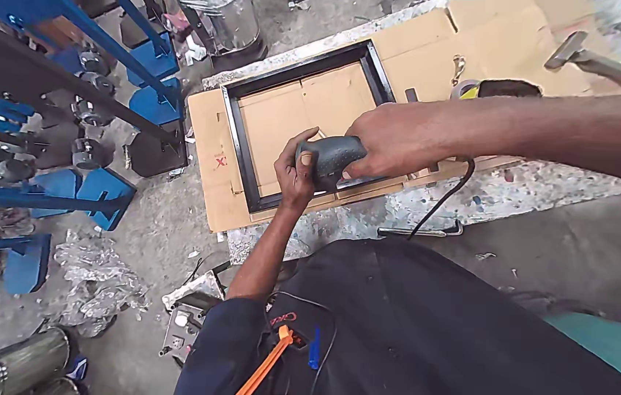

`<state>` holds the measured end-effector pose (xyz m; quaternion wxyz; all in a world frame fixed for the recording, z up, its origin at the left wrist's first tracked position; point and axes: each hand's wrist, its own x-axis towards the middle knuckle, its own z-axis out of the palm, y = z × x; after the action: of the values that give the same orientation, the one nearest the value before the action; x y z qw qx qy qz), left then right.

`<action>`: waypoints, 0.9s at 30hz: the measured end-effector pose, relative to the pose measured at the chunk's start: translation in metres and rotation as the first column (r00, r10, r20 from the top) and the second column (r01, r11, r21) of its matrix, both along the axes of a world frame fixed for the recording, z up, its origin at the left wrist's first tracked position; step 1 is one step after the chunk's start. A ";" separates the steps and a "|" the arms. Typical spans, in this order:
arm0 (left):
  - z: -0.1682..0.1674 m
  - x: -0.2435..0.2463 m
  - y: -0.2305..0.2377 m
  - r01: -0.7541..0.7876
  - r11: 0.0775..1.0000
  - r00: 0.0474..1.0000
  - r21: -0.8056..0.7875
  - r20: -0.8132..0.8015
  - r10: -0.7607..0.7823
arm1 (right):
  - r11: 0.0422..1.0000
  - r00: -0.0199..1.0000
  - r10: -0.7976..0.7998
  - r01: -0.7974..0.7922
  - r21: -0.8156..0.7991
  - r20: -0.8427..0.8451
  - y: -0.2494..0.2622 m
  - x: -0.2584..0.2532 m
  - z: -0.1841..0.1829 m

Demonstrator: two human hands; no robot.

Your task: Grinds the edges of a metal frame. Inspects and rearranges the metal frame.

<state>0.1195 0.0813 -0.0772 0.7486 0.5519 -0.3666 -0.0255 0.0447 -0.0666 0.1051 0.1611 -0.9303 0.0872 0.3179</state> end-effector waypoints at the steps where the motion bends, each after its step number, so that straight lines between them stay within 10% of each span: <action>1: 0.003 0.001 0.001 0.018 1.000 1.000 0.018 -0.019 -0.018 | 0.998 0.999 -0.037 0.038 0.051 -0.023 0.000 0.001 0.000; 6: 0.022 0.012 0.000 0.112 0.991 0.990 0.078 -0.090 -0.105 | 0.930 0.969 -0.194 0.231 0.286 -0.154 -0.002 0.004 -0.005; 27: 0.021 -0.009 -0.005 -0.122 0.992 0.990 -0.024 -0.067 0.120 | 0.990 0.996 -0.034 0.045 0.132 -0.086 -0.005 0.014 -0.007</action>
<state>0.1109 0.0759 -0.0558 0.7681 0.5614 -0.3079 0.0071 0.0588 -0.0712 0.0983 0.2256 -0.9013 0.0909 0.3585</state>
